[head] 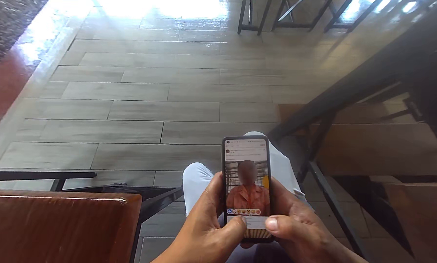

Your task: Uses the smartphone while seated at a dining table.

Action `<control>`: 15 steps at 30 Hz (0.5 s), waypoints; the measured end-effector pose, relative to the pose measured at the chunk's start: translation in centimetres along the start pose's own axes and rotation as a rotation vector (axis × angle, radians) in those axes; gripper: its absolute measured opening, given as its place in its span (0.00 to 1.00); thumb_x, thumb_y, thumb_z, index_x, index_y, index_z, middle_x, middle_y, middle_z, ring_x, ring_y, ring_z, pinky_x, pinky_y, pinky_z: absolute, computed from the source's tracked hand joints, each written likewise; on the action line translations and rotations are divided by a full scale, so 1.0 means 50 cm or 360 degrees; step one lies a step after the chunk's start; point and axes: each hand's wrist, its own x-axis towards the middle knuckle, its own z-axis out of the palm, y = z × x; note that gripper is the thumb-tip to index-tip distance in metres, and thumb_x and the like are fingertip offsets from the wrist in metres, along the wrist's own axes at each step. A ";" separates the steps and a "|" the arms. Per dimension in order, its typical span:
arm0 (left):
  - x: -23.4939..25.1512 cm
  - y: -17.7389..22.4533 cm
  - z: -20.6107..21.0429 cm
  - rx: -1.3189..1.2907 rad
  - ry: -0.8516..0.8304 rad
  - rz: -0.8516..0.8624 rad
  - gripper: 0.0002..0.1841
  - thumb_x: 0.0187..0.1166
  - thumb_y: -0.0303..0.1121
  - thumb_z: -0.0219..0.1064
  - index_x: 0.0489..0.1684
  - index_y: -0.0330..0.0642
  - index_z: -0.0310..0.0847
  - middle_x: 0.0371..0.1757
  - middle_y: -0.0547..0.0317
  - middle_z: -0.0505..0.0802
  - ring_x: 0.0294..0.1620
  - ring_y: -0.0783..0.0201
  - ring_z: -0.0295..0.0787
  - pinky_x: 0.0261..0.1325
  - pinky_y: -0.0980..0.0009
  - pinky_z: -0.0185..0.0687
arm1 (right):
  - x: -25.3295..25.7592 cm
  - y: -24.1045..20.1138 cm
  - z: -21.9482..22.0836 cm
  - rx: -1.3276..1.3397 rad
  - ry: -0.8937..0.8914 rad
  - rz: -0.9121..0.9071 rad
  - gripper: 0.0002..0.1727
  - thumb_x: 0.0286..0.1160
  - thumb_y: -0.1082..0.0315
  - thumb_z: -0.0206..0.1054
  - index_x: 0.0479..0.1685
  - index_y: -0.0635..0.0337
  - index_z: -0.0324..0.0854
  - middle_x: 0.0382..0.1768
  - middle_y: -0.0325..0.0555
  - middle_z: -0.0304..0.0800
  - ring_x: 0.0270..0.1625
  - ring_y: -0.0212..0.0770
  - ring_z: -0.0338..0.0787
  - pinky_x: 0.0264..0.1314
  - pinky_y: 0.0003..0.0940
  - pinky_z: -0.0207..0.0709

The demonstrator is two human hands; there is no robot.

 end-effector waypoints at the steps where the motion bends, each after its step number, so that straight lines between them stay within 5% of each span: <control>1: 0.000 0.001 0.001 0.0010 0.0017 -0.0018 0.32 0.67 0.16 0.64 0.76 0.31 0.59 0.65 0.49 0.87 0.66 0.58 0.88 0.69 0.59 0.87 | 0.001 -0.006 0.008 -0.0030 0.0054 0.0034 0.38 0.73 0.73 0.66 0.83 0.61 0.50 0.69 0.48 0.83 0.66 0.46 0.89 0.56 0.46 0.92; 7: -0.001 -0.001 0.000 -0.0003 0.0055 -0.0024 0.31 0.68 0.17 0.65 0.74 0.31 0.61 0.63 0.49 0.88 0.63 0.57 0.89 0.67 0.59 0.88 | 0.004 0.017 -0.012 0.0070 -0.0112 -0.0045 0.37 0.76 0.72 0.67 0.84 0.58 0.54 0.70 0.53 0.81 0.70 0.52 0.86 0.63 0.54 0.87; 15: -0.007 0.003 0.011 0.0162 0.0155 -0.0062 0.30 0.68 0.18 0.66 0.73 0.33 0.62 0.60 0.51 0.90 0.60 0.59 0.91 0.62 0.61 0.91 | 0.004 0.021 -0.010 0.0042 -0.0158 -0.0056 0.37 0.76 0.73 0.66 0.85 0.58 0.52 0.70 0.51 0.81 0.70 0.49 0.85 0.67 0.52 0.85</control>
